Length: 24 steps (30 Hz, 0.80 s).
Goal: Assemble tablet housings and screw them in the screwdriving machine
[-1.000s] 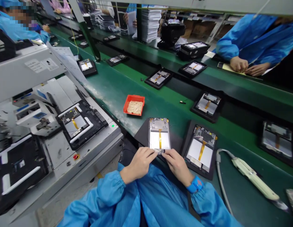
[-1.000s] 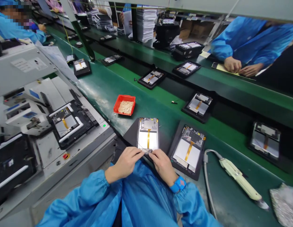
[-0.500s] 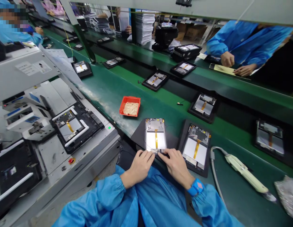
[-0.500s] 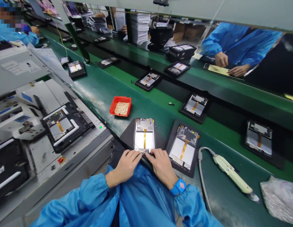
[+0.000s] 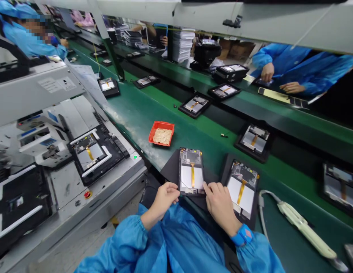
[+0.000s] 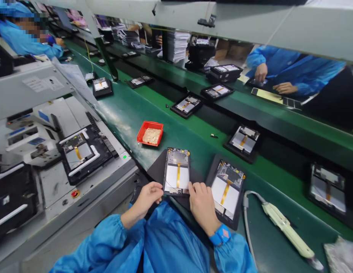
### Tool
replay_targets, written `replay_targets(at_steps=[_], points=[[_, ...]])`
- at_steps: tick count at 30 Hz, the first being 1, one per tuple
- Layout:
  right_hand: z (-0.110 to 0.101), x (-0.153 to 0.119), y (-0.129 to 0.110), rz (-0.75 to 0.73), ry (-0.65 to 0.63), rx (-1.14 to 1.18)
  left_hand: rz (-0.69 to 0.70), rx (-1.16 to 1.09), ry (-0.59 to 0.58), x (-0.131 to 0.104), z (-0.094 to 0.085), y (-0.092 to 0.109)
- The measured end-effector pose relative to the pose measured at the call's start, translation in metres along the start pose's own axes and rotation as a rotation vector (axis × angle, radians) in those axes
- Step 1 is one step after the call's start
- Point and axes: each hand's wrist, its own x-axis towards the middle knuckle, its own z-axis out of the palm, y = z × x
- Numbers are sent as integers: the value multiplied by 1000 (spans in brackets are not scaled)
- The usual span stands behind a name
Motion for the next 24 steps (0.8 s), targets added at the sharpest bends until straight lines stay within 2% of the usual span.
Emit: replay_targets(at_steps=[3,6,9,12,13,15,18,21,24], points=[[3,-5,6,17,36,42,88,33,-86,1,18,10],[-4,-3,13,8,160,196,164,67,-92,-6,15,22],[-20,26,14,21,353,400,190,-30,-41,-26,-18,30],[-36,92,-10,-17,426,582,263,-155,91,-58,-73,29],[-40,119,-28,-65,417,639,296,-192,164,-70,-94,26],[-44,176,-81,-204,356,742,356,-252,333,-96,-134,17],[-42,257,-191,-450,179,798,435,-305,601,-133,-185,-1],[-32,321,-311,-539,38,568,471,-370,826,-162,-219,-16],[-18,363,-409,-519,38,493,429,-456,976,-182,-236,-25]])
